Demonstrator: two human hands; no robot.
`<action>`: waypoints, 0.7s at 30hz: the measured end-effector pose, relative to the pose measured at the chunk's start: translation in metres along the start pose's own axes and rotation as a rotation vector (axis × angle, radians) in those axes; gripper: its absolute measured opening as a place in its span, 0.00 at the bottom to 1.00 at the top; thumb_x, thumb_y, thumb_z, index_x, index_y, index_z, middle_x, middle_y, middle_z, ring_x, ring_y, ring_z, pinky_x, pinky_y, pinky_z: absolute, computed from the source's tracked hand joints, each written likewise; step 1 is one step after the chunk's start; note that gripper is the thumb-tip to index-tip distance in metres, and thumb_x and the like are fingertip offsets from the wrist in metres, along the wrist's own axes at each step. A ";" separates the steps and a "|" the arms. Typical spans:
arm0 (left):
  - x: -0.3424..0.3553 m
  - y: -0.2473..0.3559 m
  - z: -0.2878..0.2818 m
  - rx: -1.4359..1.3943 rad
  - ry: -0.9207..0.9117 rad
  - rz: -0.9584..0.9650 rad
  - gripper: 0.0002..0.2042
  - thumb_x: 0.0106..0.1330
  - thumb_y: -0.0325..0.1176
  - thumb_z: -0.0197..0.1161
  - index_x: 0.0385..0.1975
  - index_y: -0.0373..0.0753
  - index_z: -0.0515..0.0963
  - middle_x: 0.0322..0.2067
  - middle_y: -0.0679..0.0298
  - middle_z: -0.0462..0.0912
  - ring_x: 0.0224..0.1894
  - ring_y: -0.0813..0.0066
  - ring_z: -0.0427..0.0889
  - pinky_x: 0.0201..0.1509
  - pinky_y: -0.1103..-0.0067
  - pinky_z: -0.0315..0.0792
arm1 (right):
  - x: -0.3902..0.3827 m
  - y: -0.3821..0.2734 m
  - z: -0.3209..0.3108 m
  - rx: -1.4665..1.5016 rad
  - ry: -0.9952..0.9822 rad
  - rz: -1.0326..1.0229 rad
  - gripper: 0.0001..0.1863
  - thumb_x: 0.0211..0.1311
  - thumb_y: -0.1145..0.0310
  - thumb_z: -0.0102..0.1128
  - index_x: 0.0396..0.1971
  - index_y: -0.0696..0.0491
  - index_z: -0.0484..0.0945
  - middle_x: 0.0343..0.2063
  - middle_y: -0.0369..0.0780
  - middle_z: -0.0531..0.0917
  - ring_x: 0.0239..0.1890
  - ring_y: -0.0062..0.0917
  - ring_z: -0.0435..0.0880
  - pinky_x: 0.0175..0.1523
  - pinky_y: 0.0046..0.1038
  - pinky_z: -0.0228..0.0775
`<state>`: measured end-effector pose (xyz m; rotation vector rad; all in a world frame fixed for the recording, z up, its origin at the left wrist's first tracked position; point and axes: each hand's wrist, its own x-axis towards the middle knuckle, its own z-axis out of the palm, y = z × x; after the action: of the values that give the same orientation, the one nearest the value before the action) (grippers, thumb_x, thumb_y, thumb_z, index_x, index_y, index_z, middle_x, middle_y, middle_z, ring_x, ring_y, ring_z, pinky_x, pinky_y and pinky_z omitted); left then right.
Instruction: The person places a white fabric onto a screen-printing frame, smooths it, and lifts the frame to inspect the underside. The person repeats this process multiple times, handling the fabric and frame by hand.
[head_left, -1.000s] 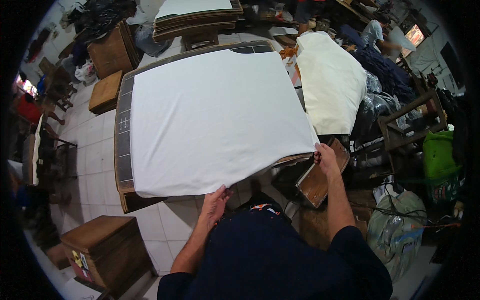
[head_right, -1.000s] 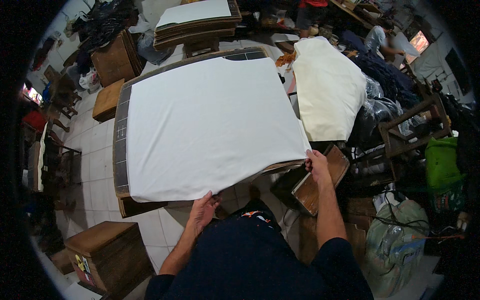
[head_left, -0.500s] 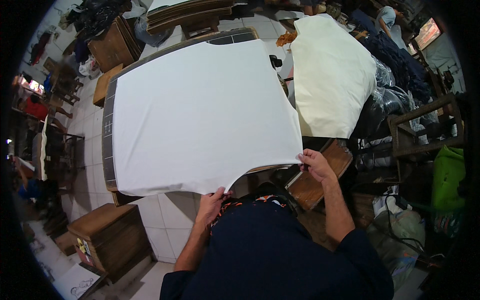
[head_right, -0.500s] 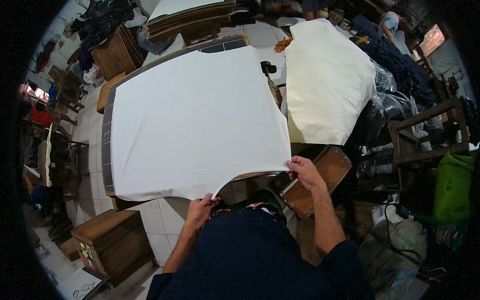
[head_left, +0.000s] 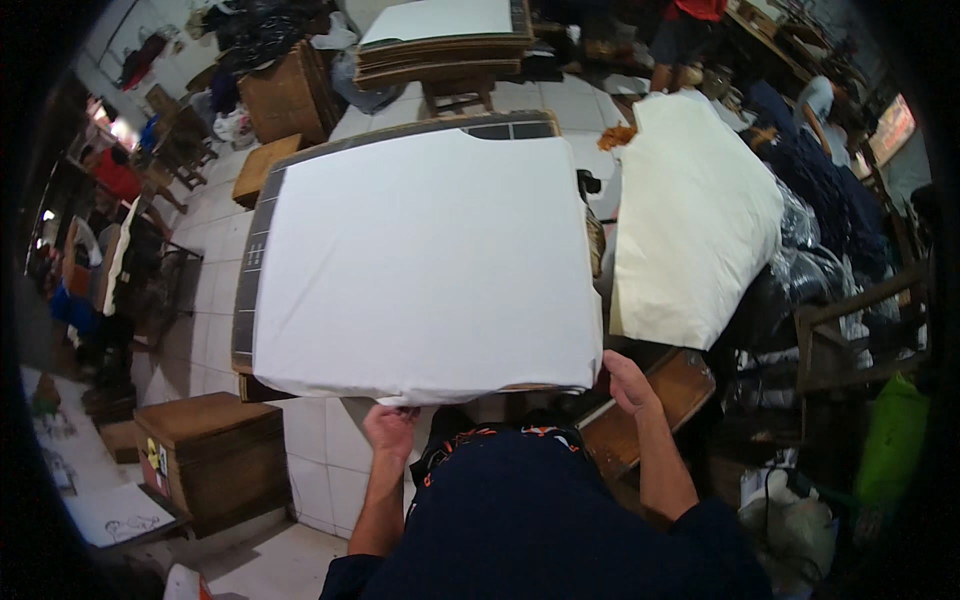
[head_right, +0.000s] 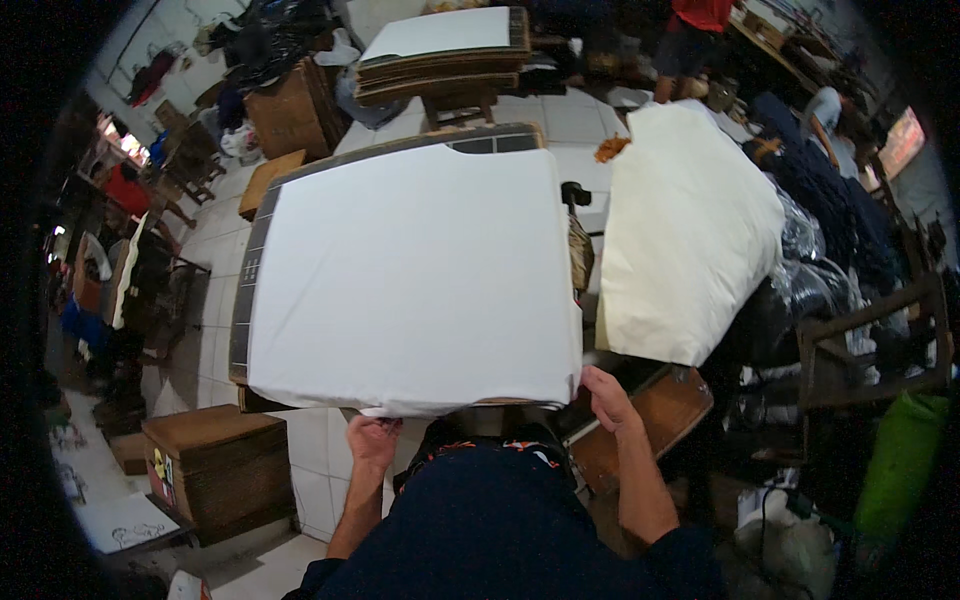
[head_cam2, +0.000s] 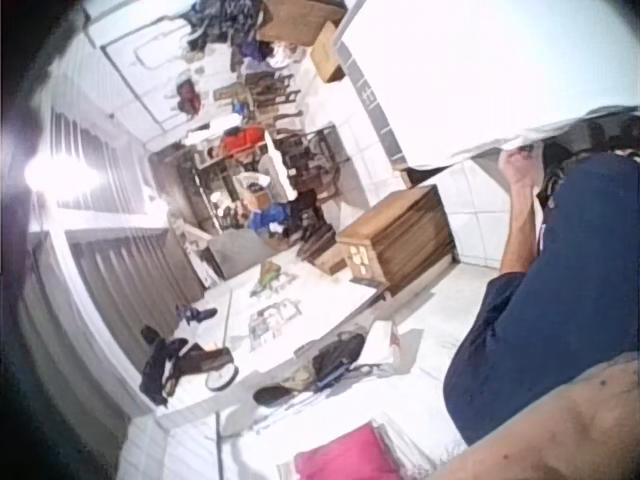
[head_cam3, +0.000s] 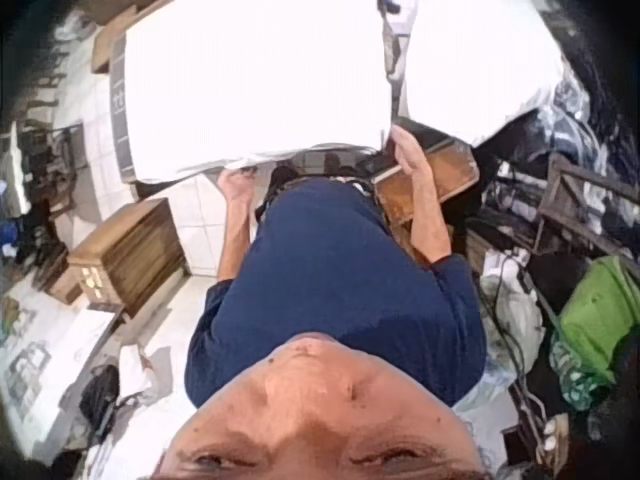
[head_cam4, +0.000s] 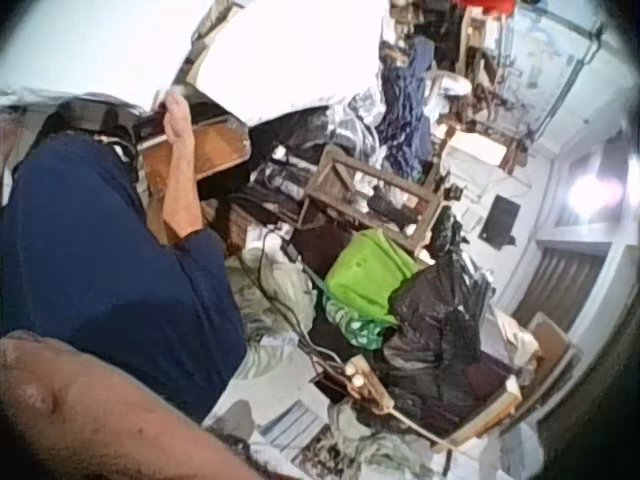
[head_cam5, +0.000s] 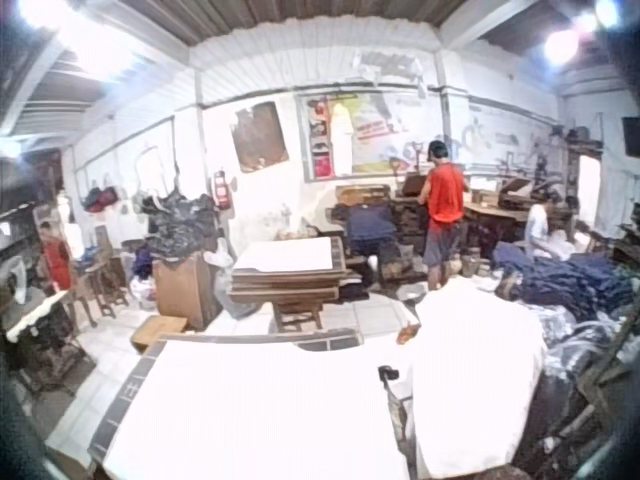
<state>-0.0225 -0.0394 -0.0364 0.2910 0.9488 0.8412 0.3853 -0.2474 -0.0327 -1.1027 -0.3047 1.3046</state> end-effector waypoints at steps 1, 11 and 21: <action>0.002 0.013 -0.006 -0.090 0.064 0.032 0.22 0.60 0.50 0.54 0.46 0.39 0.75 0.44 0.61 0.80 0.46 0.63 0.78 0.51 0.64 0.71 | 0.005 0.000 0.003 0.040 0.069 -0.022 0.17 0.74 0.59 0.52 0.48 0.59 0.77 0.44 0.37 0.81 0.48 0.21 0.77 0.57 0.25 0.65; 0.067 0.138 -0.066 -0.215 0.524 0.476 0.36 0.61 0.59 0.66 0.62 0.41 0.69 0.58 0.61 0.76 0.59 0.60 0.75 0.63 0.60 0.69 | 0.055 -0.008 0.017 -0.051 0.407 -0.160 0.24 0.73 0.54 0.52 0.53 0.61 0.75 0.48 0.39 0.80 0.50 0.24 0.76 0.58 0.28 0.67; 0.094 0.200 -0.127 0.333 1.206 0.811 0.22 0.70 0.48 0.60 0.40 0.29 0.75 0.38 0.47 0.83 0.40 0.47 0.82 0.46 0.61 0.75 | 0.059 -0.001 0.009 -0.511 0.626 -0.292 0.17 0.75 0.60 0.50 0.37 0.60 0.78 0.29 0.35 0.80 0.32 0.19 0.75 0.40 0.26 0.70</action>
<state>-0.1972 0.1453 -0.0532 0.4764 2.1803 1.6664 0.3979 -0.1915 -0.0498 -1.7603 -0.3173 0.5811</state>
